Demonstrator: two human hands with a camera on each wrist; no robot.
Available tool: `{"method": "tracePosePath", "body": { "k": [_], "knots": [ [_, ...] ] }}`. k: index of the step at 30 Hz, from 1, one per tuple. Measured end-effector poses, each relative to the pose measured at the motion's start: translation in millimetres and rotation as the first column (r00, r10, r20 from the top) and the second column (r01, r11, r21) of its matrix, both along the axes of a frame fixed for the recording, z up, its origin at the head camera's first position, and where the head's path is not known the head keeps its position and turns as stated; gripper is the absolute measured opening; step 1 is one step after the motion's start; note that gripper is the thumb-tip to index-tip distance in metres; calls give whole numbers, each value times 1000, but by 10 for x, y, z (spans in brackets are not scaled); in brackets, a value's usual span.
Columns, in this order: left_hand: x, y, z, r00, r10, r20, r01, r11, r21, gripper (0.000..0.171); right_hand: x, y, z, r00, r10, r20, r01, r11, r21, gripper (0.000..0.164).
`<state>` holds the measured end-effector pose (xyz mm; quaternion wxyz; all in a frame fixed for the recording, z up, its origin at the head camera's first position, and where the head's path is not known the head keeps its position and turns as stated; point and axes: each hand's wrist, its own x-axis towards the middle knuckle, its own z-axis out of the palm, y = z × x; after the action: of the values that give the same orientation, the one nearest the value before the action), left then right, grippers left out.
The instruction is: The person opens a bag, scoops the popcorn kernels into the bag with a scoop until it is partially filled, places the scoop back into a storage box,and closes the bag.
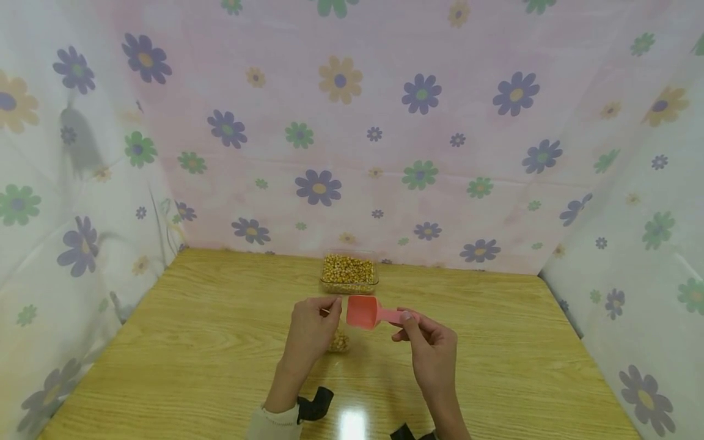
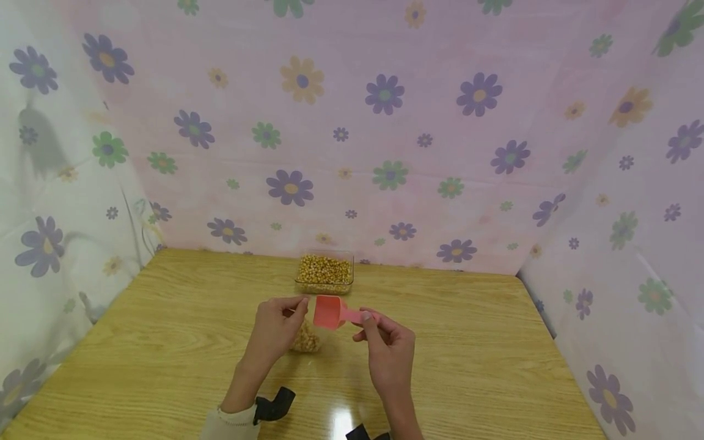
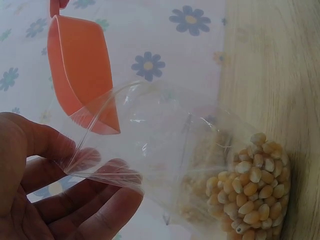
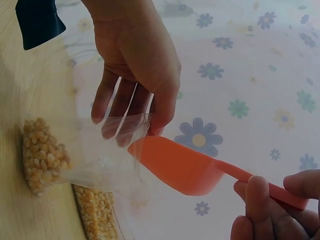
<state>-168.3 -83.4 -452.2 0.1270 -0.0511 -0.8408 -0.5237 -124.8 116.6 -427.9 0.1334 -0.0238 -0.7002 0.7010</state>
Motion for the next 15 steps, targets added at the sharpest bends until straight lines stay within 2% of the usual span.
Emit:
{"method": "tracePosePath", "body": {
  "k": [6,15],
  "knots": [
    [6,-4,-9,1000,-4,-9,4,1000,-4,23,39,8,43,1000,-1,-22,1,1000,7,24],
    [1,-6,-6,1000,6,-8,-6,1000,-13,23,74,74,110,989,-52,-140,60,997,54,21]
  ]
}}
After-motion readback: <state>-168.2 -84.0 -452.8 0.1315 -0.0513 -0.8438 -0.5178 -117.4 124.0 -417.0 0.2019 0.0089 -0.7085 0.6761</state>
